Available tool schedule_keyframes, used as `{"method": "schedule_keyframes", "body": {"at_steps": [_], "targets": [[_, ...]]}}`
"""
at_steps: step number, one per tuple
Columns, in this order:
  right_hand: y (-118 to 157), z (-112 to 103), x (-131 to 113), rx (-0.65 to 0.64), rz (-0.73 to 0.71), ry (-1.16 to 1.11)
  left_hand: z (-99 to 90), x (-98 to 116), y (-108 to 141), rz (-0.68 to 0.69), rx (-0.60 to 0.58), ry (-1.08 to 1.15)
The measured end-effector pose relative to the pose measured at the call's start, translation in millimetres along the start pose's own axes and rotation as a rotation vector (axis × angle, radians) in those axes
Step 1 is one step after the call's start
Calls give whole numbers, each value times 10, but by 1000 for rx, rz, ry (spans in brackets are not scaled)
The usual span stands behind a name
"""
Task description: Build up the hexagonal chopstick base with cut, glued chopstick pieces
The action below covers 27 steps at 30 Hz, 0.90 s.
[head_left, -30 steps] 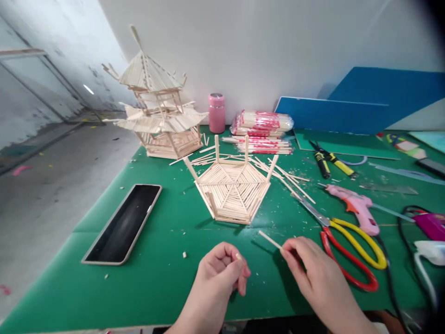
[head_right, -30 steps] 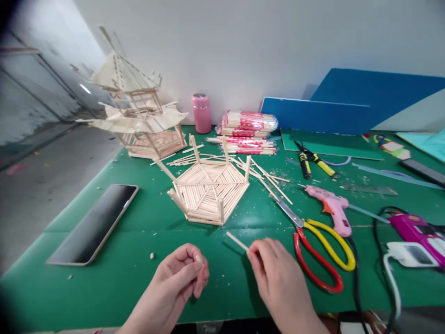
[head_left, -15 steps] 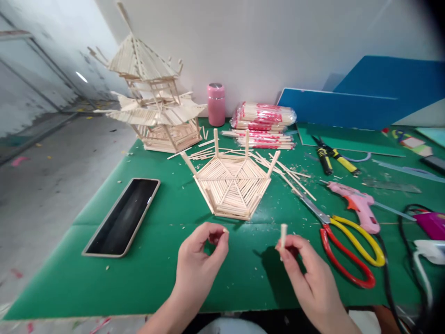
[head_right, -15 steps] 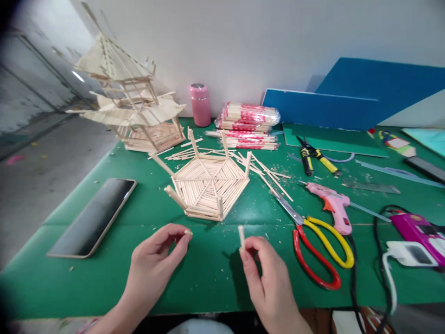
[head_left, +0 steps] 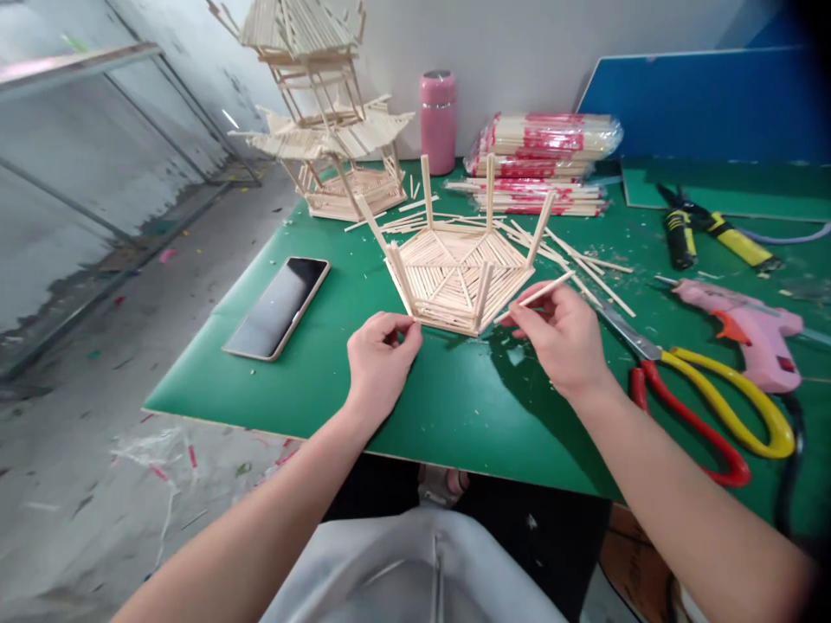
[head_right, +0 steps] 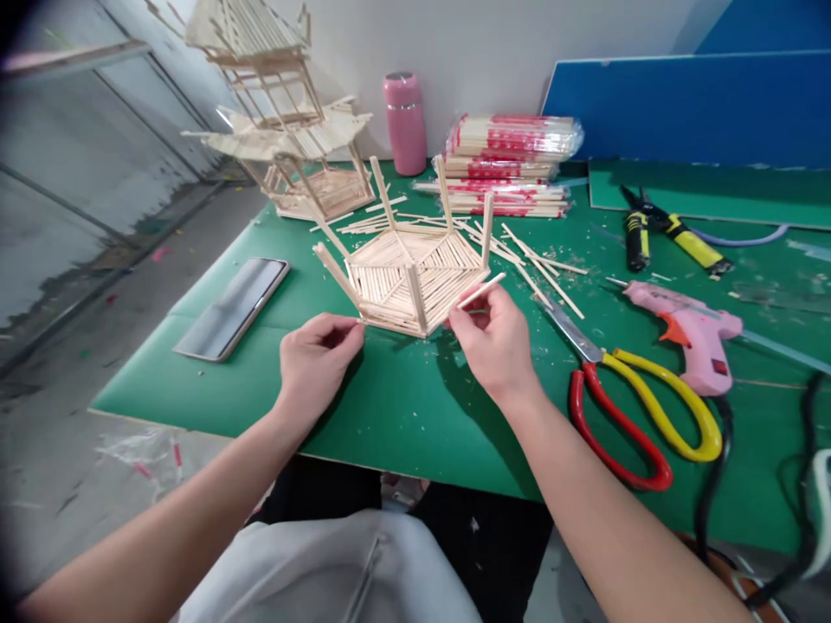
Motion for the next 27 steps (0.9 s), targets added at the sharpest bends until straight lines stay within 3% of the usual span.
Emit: {"method": "schedule_keyframes", "body": {"at_steps": [5, 27], "targets": [[31, 5, 99, 19, -24, -43, 39, -7, -16, 7, 51, 20], [100, 123, 32, -74, -123, 244, 119, -126, -104, 32, 78, 70]]}}
Point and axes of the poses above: each hand's wrist, its own y-axis away from the middle knuckle, its own z-axis out of the palm, x = y × z, the point moved 5 cm from there along -y, towards the middle knuckle, and after that the axes turned 13 degrees about -x, right-handed, at the moved point
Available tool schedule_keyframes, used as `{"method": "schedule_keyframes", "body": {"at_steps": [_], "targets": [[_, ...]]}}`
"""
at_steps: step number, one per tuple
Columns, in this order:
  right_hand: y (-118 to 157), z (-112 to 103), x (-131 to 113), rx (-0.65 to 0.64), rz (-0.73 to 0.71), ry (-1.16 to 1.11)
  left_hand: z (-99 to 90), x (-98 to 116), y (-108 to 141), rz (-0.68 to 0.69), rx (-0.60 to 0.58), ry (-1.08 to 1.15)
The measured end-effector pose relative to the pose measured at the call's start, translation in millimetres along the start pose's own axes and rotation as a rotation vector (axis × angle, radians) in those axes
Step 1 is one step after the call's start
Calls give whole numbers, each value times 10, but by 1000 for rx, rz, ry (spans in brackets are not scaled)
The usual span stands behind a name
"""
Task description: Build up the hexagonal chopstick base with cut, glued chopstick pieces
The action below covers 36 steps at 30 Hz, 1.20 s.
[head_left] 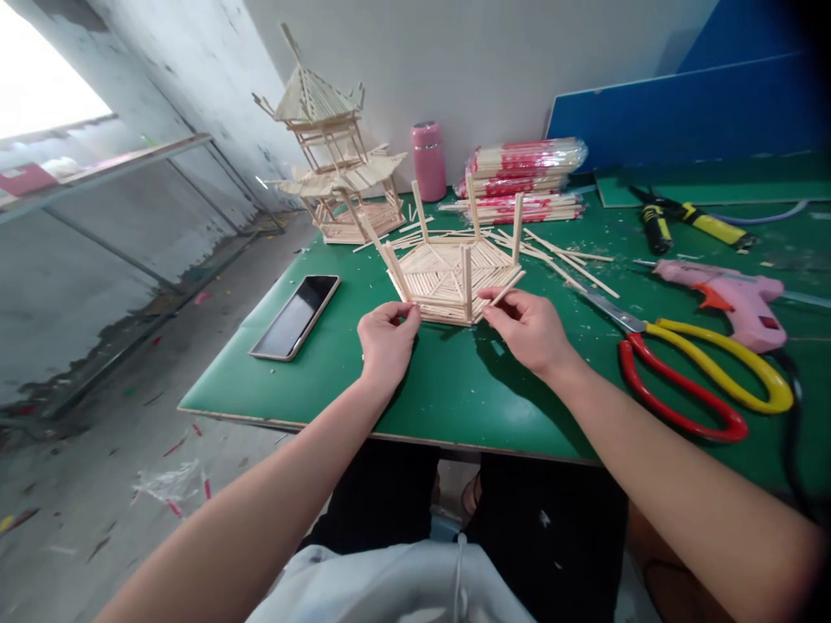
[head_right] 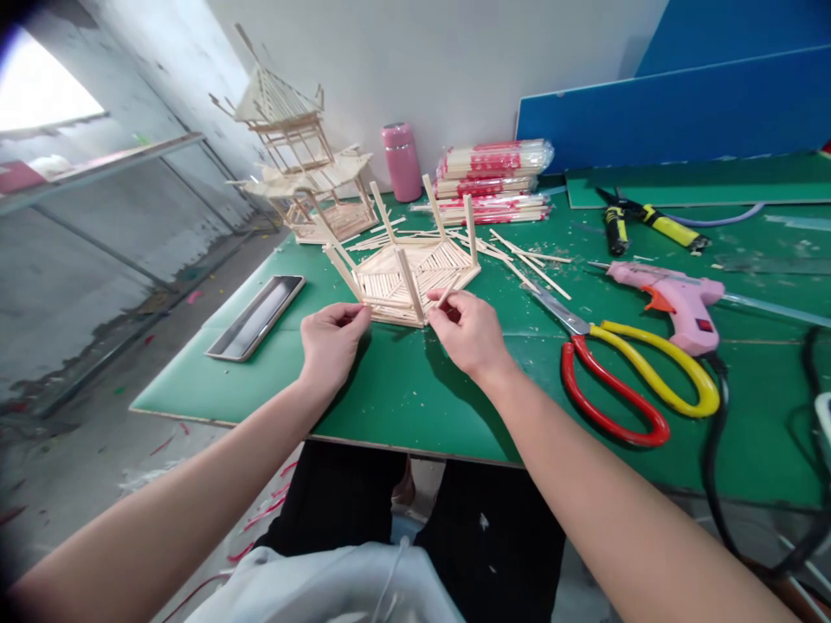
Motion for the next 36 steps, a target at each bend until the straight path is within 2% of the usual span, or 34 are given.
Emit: {"method": "schedule_keyframes", "body": {"at_steps": [36], "targets": [[6, 10, -46, -39, -44, 81, -18, 59, -28, 22, 34, -96]]}}
Point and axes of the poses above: each hand's wrist, its own y-axis away from the middle knuckle, its own z-axis out of the palm, x = y × z, the point moved 5 cm from there along -y, towards the middle knuckle, and after that the axes turned 13 degrees about -x, right-handed, at the moved point
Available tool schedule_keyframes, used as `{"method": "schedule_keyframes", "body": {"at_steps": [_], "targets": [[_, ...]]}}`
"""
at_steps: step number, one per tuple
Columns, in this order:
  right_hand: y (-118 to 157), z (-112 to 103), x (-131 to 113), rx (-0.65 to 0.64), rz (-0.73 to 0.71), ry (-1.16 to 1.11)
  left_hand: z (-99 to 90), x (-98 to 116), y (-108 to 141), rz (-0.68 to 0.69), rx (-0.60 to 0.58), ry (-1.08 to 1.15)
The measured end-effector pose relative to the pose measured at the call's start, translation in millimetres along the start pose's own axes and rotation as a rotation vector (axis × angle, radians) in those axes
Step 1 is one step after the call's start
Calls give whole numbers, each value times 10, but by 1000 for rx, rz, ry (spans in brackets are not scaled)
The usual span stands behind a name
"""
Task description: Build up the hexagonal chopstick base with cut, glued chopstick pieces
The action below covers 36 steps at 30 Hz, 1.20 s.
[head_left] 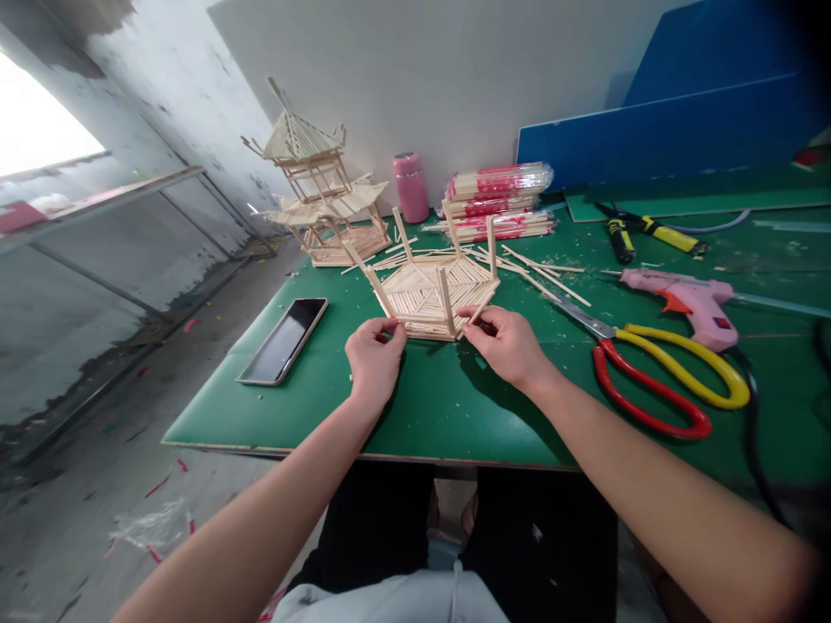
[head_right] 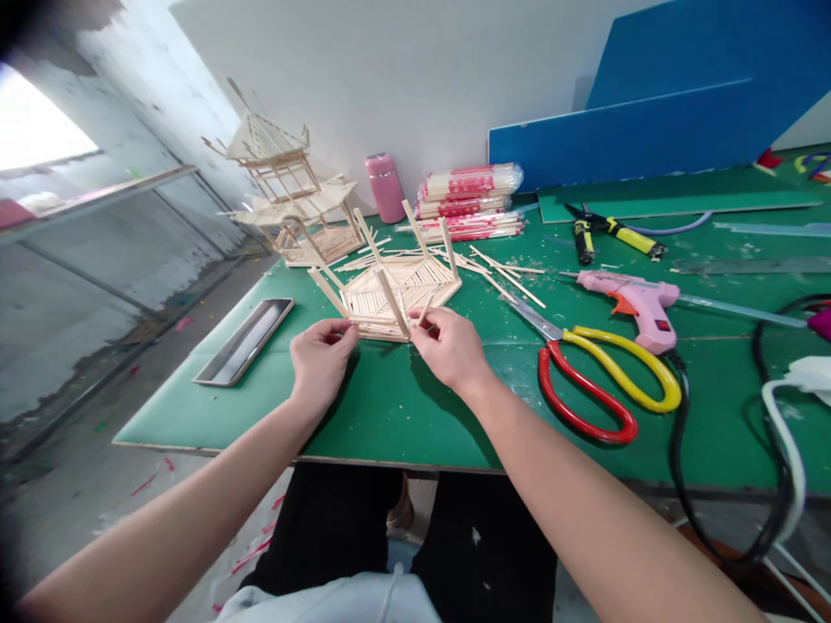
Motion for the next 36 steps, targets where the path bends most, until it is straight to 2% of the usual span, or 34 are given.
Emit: {"method": "schedule_keyframes", "body": {"at_steps": [36], "targets": [[1, 33, 48, -16, 53, 1, -18, 12, 9, -41, 4, 19]]}}
Point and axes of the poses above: each hand's wrist, its own y-axis away from the middle knuckle, its own z-axis out of the palm, x = y × z, the point moved 5 cm from there along -y, towards the middle knuckle, and after that the axes turned 13 degrees about -x, right-handed, at the moved point
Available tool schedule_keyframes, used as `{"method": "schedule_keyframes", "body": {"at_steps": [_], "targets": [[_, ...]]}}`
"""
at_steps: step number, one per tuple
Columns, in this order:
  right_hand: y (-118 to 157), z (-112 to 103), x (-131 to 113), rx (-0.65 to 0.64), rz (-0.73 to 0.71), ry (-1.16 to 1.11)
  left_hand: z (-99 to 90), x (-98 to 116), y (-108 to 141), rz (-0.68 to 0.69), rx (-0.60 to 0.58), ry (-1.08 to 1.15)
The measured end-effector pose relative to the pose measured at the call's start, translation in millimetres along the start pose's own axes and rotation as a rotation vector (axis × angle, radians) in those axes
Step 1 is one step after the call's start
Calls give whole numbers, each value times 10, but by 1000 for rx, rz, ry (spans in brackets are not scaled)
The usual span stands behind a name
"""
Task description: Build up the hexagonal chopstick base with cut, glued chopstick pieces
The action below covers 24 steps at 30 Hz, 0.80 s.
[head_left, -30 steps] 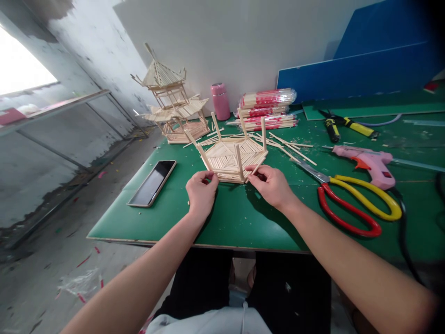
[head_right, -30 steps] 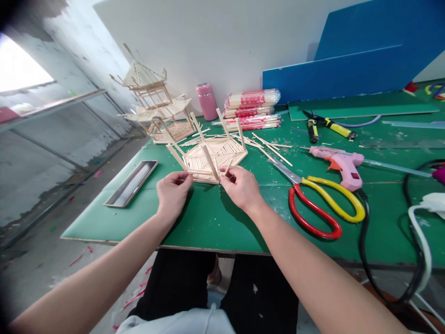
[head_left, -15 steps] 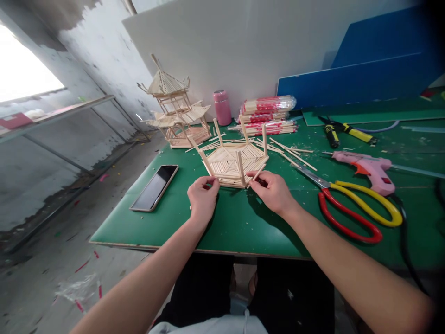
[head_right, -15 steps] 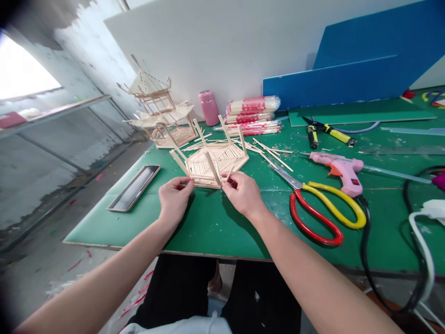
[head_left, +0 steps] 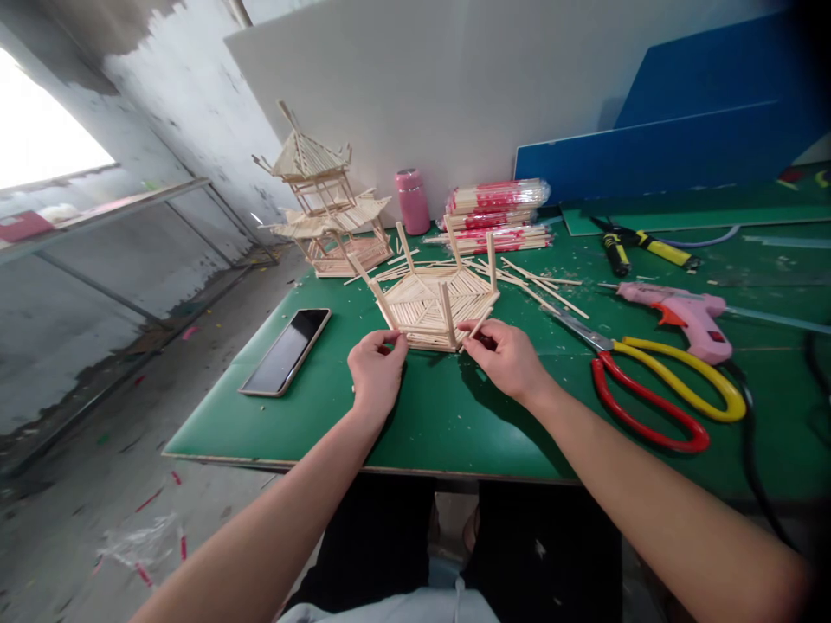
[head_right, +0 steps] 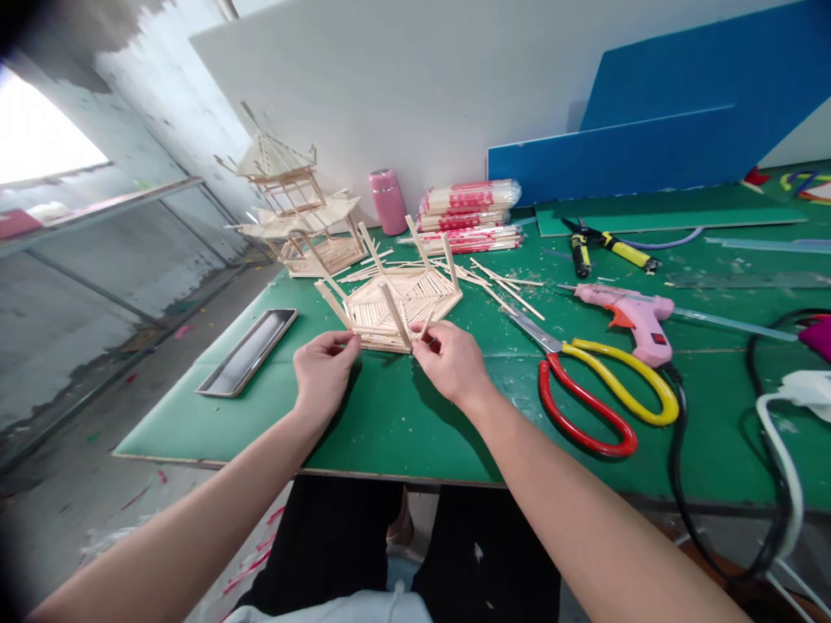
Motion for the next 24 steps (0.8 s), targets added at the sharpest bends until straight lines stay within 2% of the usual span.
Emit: {"method": "schedule_keyframes", "body": {"at_steps": [24], "targets": [[6, -3, -11, -3, -8, 16, -2, 2, 3, 0, -3, 10]]}}
Point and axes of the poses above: each hand's wrist, its own y-axis away from the middle knuckle, its own z-axis out of the palm, x = y × z, the point moved 5 cm from there along -y, towards the middle knuckle, and after that the axes turned 13 degrees about -x, right-handed, at the moved point
